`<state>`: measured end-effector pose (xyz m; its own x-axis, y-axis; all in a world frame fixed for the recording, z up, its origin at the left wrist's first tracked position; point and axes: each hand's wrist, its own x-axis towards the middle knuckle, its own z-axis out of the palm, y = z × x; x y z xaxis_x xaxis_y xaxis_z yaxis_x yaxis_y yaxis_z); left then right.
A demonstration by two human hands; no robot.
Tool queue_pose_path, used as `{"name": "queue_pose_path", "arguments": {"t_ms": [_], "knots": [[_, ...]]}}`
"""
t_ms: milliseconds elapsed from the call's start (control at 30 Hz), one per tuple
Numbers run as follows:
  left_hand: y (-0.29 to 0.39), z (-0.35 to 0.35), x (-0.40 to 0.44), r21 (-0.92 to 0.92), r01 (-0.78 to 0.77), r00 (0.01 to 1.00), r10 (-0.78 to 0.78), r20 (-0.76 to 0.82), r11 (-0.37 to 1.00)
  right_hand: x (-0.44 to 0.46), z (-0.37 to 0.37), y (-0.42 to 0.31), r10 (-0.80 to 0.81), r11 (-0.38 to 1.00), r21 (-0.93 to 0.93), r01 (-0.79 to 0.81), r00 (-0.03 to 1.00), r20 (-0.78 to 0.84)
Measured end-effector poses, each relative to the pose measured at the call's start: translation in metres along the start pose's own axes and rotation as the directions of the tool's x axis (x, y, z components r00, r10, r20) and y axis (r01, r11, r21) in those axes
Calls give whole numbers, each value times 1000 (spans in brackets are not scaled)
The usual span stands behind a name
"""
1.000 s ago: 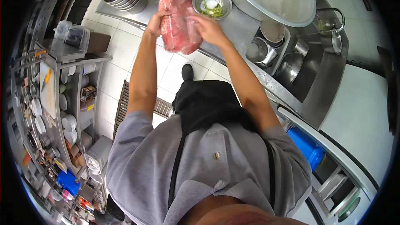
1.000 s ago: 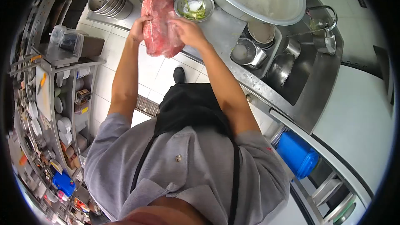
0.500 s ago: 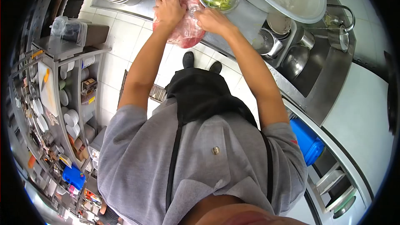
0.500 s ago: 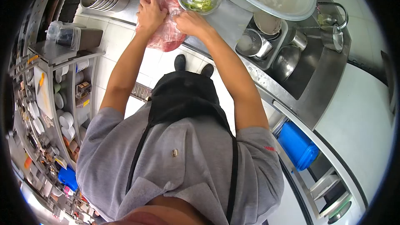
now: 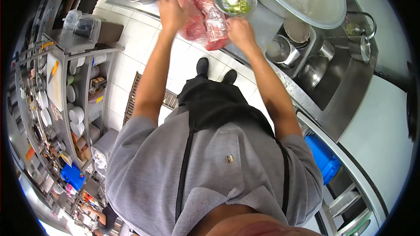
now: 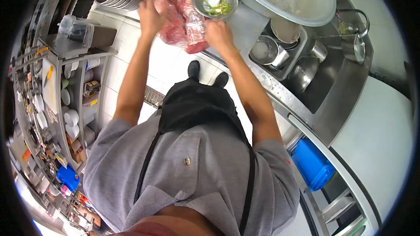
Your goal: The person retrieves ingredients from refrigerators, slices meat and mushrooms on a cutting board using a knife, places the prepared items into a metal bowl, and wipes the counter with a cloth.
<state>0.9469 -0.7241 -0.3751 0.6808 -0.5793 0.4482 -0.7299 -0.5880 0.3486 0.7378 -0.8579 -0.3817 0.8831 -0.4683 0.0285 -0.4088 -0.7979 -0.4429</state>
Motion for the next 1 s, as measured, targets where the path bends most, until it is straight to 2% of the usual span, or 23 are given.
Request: {"name": "queue_pose_path", "arguments": {"t_ms": [33,67,133,200,267,300,333,400,433,467,533,567,600,667,700,733,767,800,833,900,933,967,1000], "knots": [[6,-11,-20,-174,-194,978,204,44,966,3,2,-16,137,987,73,-141,989,59],[13,-19,-40,-351,-362,914,402,47,864,10,0,-31,128,989,69,-133,990,63],[36,-37,-83,-241,-326,902,377,210,914,28,-7,-60,310,951,-37,-308,940,144],[36,-36,-93,-281,-244,931,305,199,928,40,11,-69,293,956,-42,-291,934,206],[30,-33,-93,-327,-180,951,249,182,928,49,50,-66,258,950,-93,-298,918,-302],[26,-29,-91,-352,-125,949,215,231,928,54,46,-65,364,922,-83,-379,918,-154],[23,-25,-87,-373,-66,944,179,277,926,61,37,-63,351,926,-88,-368,922,-165],[17,-13,-82,-381,-2,944,128,305,925,67,20,-56,394,915,24,-402,906,155],[12,-4,-77,-362,43,941,84,327,931,65,20,-54,340,940,-26,-340,939,39],[9,6,-71,-344,89,936,39,349,935,62,17,-47,335,942,-27,-335,941,34],[10,14,-67,-315,88,949,16,314,945,40,-4,-39,135,987,120,-105,952,-275],[15,13,-66,-254,85,950,-1,311,963,29,-22,-36,166,957,276,-88,948,-270],[22,13,-63,-193,77,953,-15,304,978,27,-28,-26,167,958,272,-90,947,-276],[23,22,-62,-181,42,967,6,255,983,21,-34,-4,353,682,720,129,804,-479],[22,24,-61,-171,7,963,39,267,985,14,-44,3,363,684,719,125,797,-483],[35,16,-56,-164,-30,959,75,274,986,11,-62,7,447,412,856,313,749,-489],[48,8,-54,-150,-19,950,65,306,988,9,-82,13,526,102,865,491,711,-466],[68,-3,-51,-161,-34,951,82,298,986,2,-103,19,527,113,856,504,700,-482],[92,-12,-49,-458,81,948,74,311,885,-10,-123,24,493,6,809,587,702,-514],[149,-40,-55,-852,339,901,122,416,399,-35,-143,33,491,-139,747,650,701,-518],[181,-52,-58,-880,470,857,201,474,71,-42,-146,42,493,-128,747,652,696,-523],[208,-48,-63,-877,476,854,206,478,62,-52,-146,51,492,-240,735,634,732,-472],[232,-43,-66,-854,502,858,208,470,-140,-59,-145,59,482,-351,709,611,767,-423]]}}
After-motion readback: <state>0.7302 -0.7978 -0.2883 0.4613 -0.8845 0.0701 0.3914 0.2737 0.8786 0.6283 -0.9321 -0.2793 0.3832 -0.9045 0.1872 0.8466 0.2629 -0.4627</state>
